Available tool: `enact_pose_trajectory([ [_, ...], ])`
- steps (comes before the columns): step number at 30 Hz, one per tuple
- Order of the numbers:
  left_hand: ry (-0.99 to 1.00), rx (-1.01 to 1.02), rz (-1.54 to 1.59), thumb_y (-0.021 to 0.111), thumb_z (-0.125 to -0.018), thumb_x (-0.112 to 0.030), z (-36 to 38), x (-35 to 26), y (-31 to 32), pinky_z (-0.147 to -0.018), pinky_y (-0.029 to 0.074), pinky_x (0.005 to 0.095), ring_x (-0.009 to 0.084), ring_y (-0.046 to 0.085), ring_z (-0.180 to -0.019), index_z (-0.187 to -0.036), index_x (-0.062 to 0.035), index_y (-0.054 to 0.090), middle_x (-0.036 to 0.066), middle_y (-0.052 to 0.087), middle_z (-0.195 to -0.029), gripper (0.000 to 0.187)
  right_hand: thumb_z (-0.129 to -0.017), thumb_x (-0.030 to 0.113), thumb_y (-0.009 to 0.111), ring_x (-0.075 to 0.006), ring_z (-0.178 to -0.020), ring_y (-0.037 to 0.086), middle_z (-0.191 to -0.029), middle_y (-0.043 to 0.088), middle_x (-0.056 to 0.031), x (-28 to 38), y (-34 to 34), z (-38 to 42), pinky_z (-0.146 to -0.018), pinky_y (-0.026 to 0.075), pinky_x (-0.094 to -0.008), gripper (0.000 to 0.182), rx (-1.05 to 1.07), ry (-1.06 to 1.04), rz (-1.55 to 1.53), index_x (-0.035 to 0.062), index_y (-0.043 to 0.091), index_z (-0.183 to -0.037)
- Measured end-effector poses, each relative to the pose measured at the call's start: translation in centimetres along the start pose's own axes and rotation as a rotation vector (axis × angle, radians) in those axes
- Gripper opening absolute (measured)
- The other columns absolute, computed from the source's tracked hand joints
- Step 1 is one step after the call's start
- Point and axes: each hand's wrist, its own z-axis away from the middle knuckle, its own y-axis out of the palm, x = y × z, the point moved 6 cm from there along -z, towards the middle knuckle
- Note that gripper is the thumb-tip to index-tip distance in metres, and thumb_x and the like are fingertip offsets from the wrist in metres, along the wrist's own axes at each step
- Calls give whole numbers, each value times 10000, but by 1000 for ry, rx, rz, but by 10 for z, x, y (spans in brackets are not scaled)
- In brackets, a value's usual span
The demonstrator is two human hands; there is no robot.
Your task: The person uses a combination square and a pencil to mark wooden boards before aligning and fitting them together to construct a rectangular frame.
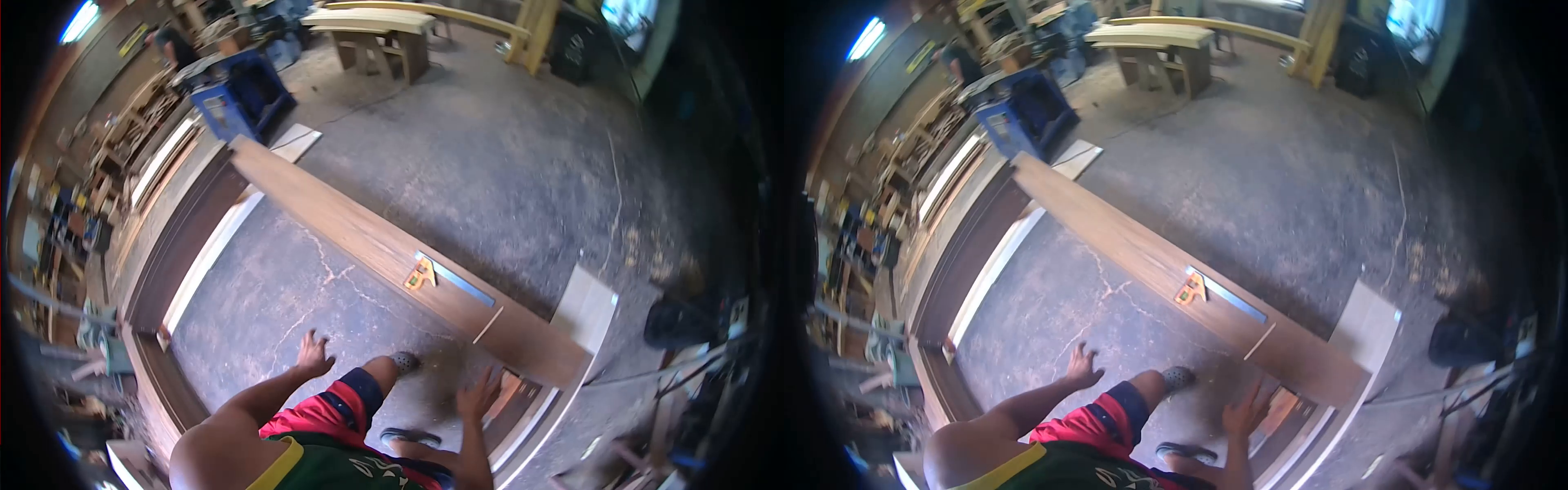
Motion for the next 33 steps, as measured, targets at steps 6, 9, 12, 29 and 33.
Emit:
enact_pose_trajectory([
  [6,-501,220,208,760,-739,-420,194,97,-76,-1035,440,487,432,471,-1258,-1262,-68,592,277,490,-1327,653,-714,307,723,-440,-1115,567,-1183,585,-274,33,-11,160,-953,466,-510,688,627,-18,8,-5,534,-1297],
  [9,-583,150,304,762,-731,-440,250,108,-102,-1014,467,436,389,545,-1198,-1255,-66,600,261,560,-1272,665,-721,373,747,-386,-1077,619,-1120,653,-224,63,-39,205,-928,498,-474,652,1021,-224,60,46,575,-1259],
  [12,-544,104,451,766,-725,-472,267,154,-100,-1024,462,413,390,560,-1195,-1251,-63,609,270,583,-1261,684,-721,410,754,-373,-1124,611,-1154,653,-223,79,-37,200,-964,488,-465,644,1080,-281,165,72,591,-1245],
  [29,-888,-93,586,663,-771,-234,321,427,-269,-964,496,468,390,627,-1080,-1265,-121,597,255,663,-1108,511,-851,95,719,-134,-683,602,-938,667,-112,557,31,26,-531,500,-290,541,900,-110,-520,13,488,-1334],
  [33,-830,-149,452,742,-717,-285,243,442,-288,-974,484,459,384,581,-1132,-1387,-87,471,239,617,-1183,750,-838,52,721,-136,-603,579,-841,653,-78,598,108,16,-516,484,-287,406,975,-364,-505,8,587,-1218],
])
